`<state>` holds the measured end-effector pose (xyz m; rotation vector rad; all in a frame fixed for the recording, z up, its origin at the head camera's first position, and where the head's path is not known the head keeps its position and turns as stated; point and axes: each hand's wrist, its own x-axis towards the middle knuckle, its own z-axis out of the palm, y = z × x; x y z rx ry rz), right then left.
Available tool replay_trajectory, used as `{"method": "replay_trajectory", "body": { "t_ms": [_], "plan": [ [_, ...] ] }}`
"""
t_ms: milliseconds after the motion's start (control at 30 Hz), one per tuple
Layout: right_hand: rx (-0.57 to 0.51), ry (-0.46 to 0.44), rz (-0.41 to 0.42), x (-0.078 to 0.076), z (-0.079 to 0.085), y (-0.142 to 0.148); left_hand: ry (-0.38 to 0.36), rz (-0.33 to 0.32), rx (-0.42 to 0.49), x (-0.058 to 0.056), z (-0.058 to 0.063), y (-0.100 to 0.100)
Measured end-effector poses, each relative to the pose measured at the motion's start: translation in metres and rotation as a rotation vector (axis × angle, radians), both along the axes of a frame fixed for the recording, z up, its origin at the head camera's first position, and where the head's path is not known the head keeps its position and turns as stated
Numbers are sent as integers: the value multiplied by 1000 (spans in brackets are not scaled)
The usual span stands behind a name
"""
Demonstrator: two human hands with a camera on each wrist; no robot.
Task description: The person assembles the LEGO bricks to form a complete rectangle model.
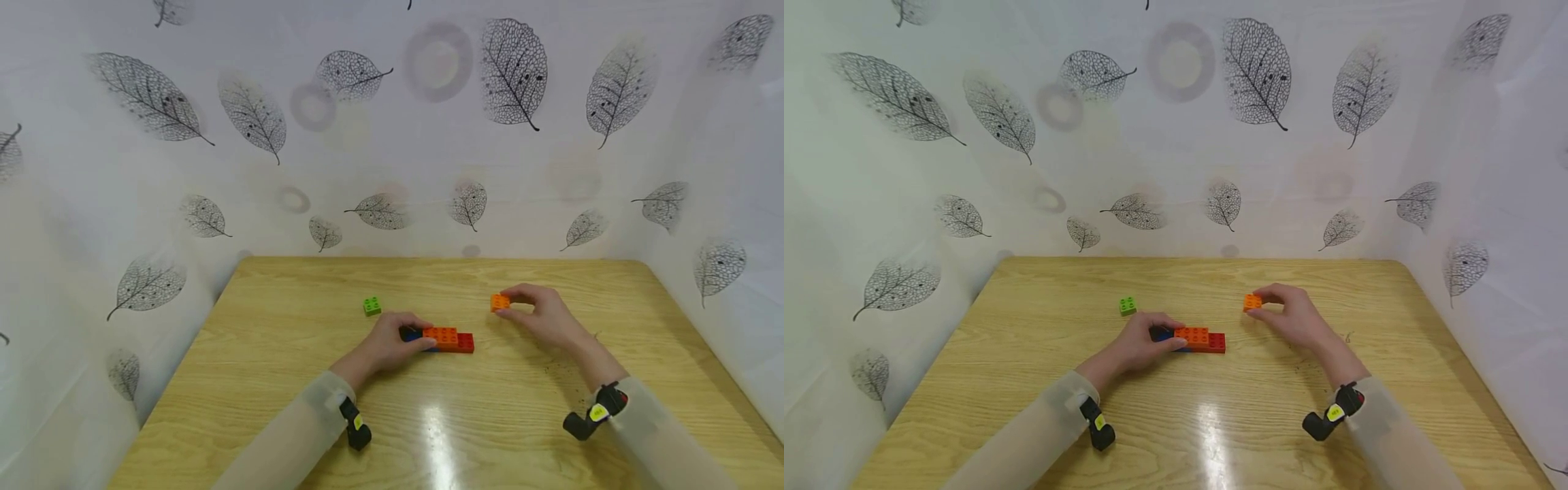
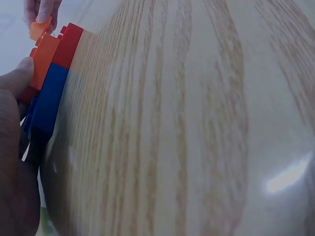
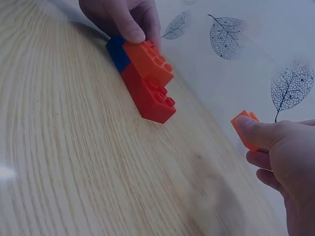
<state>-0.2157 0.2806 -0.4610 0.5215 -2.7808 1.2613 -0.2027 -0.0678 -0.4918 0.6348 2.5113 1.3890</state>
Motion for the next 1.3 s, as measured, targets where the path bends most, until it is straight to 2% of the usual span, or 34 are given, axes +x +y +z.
{"method": "replay_trajectory", "body": {
  "t_ms": [200,367,533,733,1167,1300],
  "plan": [
    [-32,-4,13,6,4,-7,1,1,6,0,0,0],
    [-65,0,55,11,4,-16,23,-4,11,-1,0,-1],
    [-68,-3,88,15,2,-25,49,-14,10,-1,0,-2],
    [-75,6,116,18,-4,-34,28,-2,8,-1,-1,0],
    [-83,-81,117,26,-14,-50,22,8,10,-2,-4,-1],
    [-80,-84,129,28,-15,-52,22,6,10,-2,-4,-1]
  ]
}}
